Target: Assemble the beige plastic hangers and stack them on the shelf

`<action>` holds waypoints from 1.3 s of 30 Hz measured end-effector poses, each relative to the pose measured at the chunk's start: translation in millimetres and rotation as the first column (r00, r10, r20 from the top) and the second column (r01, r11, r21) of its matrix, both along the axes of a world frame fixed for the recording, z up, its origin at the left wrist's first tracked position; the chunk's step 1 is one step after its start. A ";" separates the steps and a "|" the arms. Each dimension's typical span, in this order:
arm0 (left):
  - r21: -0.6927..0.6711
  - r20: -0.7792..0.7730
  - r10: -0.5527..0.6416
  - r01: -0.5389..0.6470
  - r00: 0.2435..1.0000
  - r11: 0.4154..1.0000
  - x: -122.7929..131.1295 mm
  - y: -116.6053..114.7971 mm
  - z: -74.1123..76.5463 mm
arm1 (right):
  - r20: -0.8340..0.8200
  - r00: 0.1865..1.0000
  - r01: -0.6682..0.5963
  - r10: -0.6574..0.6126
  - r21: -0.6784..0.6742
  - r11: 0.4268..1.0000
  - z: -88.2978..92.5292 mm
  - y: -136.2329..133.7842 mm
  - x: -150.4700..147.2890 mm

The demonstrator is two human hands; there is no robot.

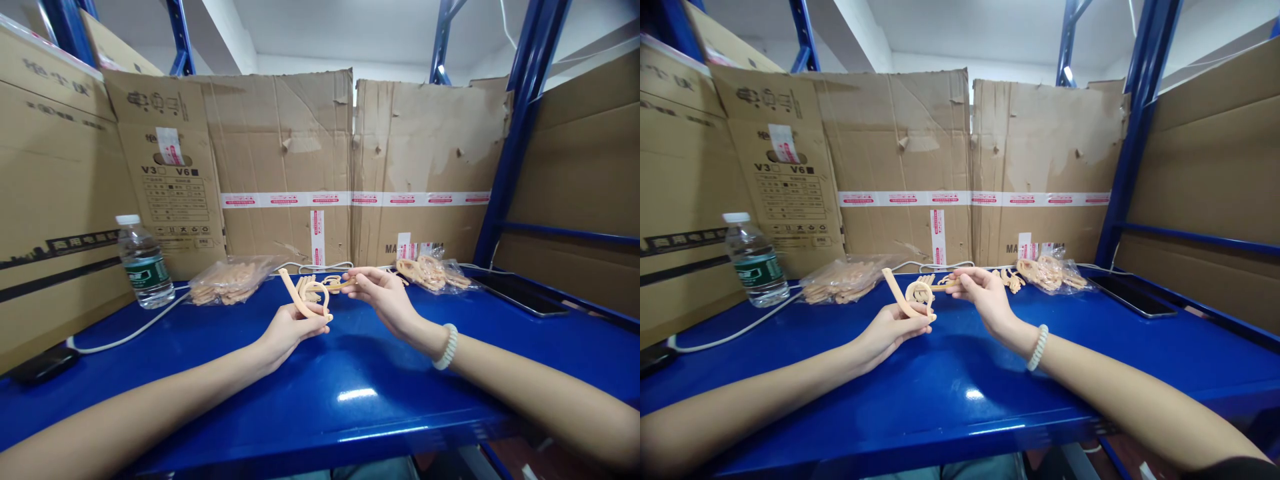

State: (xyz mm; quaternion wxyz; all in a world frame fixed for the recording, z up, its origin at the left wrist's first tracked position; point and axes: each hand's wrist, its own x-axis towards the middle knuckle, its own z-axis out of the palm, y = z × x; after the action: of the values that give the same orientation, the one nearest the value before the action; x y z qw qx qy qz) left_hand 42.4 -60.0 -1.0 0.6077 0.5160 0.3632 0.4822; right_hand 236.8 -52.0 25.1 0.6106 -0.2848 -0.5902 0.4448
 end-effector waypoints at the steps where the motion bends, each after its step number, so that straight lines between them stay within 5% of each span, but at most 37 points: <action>1: 0.008 -0.001 -0.003 0.003 1.000 1.000 0.2 -0.2 0.0 | -0.027 0.999 -0.022 0.022 -0.025 0.999 -0.1 -4.6 -3.2; 10: 0.131 -0.084 -0.036 0.046 0.996 0.990 -1.3 2.2 -3.5 | -0.085 0.993 0.066 -0.083 -0.190 0.979 -13.8 -6.4 -7.7; 16: 0.174 -0.102 -0.067 0.084 0.993 0.981 -1.6 2.5 -5.9 | -0.178 0.984 -0.071 0.007 -0.355 0.932 -19.6 -0.8 -8.0; 30: 0.213 -0.150 -0.060 0.092 0.987 0.973 -1.1 0.7 -5.1 | 0.128 0.932 -0.279 0.340 -0.348 0.895 -18.5 2.0 -4.3; 39: 0.180 -0.133 -0.067 0.091 0.989 0.980 1.8 -3.2 -0.5 | 0.245 0.915 -0.253 0.321 -0.272 0.928 -14.1 0.8 -3.5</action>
State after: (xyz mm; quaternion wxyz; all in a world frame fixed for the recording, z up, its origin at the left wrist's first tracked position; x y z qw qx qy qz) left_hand 44.2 -63.2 -1.6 0.5516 0.6138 0.3337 0.4556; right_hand 233.2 -51.2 10.9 0.4085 -0.3256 -0.6509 0.5509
